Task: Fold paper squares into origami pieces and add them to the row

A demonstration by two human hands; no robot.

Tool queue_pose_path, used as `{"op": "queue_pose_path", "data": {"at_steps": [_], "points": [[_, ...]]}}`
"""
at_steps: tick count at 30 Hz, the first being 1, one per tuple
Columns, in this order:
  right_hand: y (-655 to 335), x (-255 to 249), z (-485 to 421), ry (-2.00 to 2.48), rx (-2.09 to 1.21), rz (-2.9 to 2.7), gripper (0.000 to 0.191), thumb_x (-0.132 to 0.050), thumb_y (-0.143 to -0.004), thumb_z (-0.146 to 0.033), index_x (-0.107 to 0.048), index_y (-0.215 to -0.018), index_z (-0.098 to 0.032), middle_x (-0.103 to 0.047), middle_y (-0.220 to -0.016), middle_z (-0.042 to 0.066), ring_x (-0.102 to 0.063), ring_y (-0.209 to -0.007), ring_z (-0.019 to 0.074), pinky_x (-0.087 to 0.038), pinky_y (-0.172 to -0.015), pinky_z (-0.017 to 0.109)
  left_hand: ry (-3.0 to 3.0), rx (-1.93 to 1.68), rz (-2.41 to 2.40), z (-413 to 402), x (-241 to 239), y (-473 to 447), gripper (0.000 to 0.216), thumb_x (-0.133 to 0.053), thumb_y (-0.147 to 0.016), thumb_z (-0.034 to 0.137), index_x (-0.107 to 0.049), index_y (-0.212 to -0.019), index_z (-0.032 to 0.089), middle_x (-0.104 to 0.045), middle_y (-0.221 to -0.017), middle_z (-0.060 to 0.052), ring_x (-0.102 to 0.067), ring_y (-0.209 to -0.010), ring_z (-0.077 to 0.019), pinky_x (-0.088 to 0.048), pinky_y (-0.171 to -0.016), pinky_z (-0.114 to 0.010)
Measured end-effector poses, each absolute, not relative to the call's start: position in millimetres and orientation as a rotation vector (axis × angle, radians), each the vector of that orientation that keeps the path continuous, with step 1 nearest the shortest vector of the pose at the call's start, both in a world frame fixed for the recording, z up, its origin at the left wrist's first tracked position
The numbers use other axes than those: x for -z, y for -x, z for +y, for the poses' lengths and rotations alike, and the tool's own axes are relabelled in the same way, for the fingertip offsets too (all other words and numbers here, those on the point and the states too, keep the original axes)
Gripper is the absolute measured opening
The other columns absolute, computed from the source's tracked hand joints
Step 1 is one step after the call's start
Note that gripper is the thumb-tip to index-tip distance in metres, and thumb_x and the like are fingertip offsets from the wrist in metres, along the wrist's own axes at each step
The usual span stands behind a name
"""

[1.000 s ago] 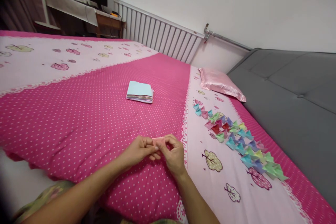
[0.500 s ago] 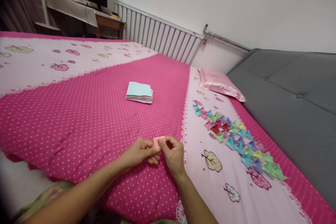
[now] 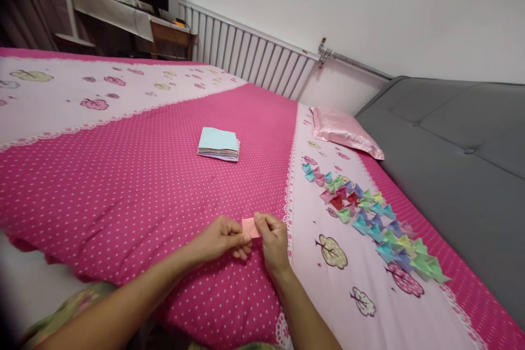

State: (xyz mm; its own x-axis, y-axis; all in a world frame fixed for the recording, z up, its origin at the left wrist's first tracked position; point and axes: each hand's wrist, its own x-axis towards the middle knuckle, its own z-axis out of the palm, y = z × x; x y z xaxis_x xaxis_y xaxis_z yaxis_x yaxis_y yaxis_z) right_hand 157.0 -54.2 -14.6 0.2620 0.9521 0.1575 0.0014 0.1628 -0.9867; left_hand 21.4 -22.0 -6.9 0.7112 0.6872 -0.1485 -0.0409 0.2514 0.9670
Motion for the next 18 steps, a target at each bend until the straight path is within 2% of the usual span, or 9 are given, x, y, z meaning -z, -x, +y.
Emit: {"op": "queue_pose_path", "data": {"at_steps": [3, 7, 10, 12, 16, 18], "points": [[-157.9, 14.0, -53.4, 1.198, -0.888, -1.151, 0.03, -0.054, -0.08, -0.035, -0.048, -0.057, -0.017, -0.043, -0.051, -0.005, -0.038, -0.047, 0.008, -0.033, -0.046, 0.02, -1.184, -0.591, 0.665, -21.6, 6.7, -22.3, 0.043, -0.066, -0.06, 0.05, -0.063, -0.064, 0.006, -0.065, -0.06, -0.01, -0.061, -0.053, -0.0152, -0.05, -0.061, -0.031], [-155.9, 11.7, -52.5, 1.18, -0.873, -1.224, 0.016, -0.057, -0.078, -0.032, -0.059, -0.083, -0.017, -0.058, -0.07, -0.001, -0.053, -0.061, 0.0112, -0.043, -0.056, 0.022, -1.154, -0.656, 0.706, -19.0, 7.2, -21.4, 0.041, -0.063, -0.065, 0.048, -0.062, -0.067, 0.007, -0.065, -0.065, -0.01, -0.061, -0.056, -0.0148, -0.049, -0.061, -0.029], [-154.3, 11.2, -52.9, 1.198, -0.83, -1.217, 0.025, -0.061, -0.075, -0.03, -0.058, -0.097, -0.018, -0.062, -0.082, 0.002, -0.058, -0.07, 0.0139, -0.047, -0.063, 0.025, -1.214, -0.678, 0.707, -16.5, 10.1, -20.9, 0.038, -0.061, -0.068, 0.046, -0.061, -0.068, 0.008, -0.063, -0.062, -0.008, -0.059, -0.054, -0.0133, -0.046, -0.057, -0.026], [-154.0, 11.6, -53.6, 1.228, -0.768, -1.239, 0.027, -0.061, -0.075, -0.029, -0.057, -0.099, -0.018, -0.062, -0.083, 0.003, -0.059, -0.072, 0.0149, -0.048, -0.064, 0.026, -1.278, -0.737, 0.722, -15.2, 13.0, -21.1, 0.033, -0.063, -0.067, 0.041, -0.061, -0.073, 0.009, -0.062, -0.063, -0.007, -0.058, -0.055, -0.0129, -0.045, -0.055, -0.025], [-154.6, 12.2, -55.1, 1.286, -0.597, -1.366, 0.023, -0.06, -0.076, -0.027, -0.057, -0.098, -0.018, -0.062, -0.083, 0.004, -0.059, -0.072, 0.0156, -0.049, -0.063, 0.027, -1.37, -0.925, 0.786, -14.0, 17.4, -21.8, 0.034, -0.066, -0.065, 0.028, -0.058, -0.094, 0.012, -0.064, -0.084, -0.009, -0.059, -0.064, -0.0133, -0.046, -0.058, -0.024], [-154.4, 11.8, -55.7, 1.302, -0.525, -1.418, 0.02, -0.058, -0.077, -0.026, -0.057, -0.096, -0.019, -0.062, -0.082, 0.004, -0.059, -0.07, 0.0155, -0.049, -0.062, 0.027, -1.377, -0.959, 0.796, -13.8, 17.9, -21.9, 0.033, -0.064, -0.066, 0.025, -0.056, -0.096, 0.013, -0.064, -0.091, -0.011, -0.059, -0.064, -0.0125, -0.046, -0.058, -0.024]]}}
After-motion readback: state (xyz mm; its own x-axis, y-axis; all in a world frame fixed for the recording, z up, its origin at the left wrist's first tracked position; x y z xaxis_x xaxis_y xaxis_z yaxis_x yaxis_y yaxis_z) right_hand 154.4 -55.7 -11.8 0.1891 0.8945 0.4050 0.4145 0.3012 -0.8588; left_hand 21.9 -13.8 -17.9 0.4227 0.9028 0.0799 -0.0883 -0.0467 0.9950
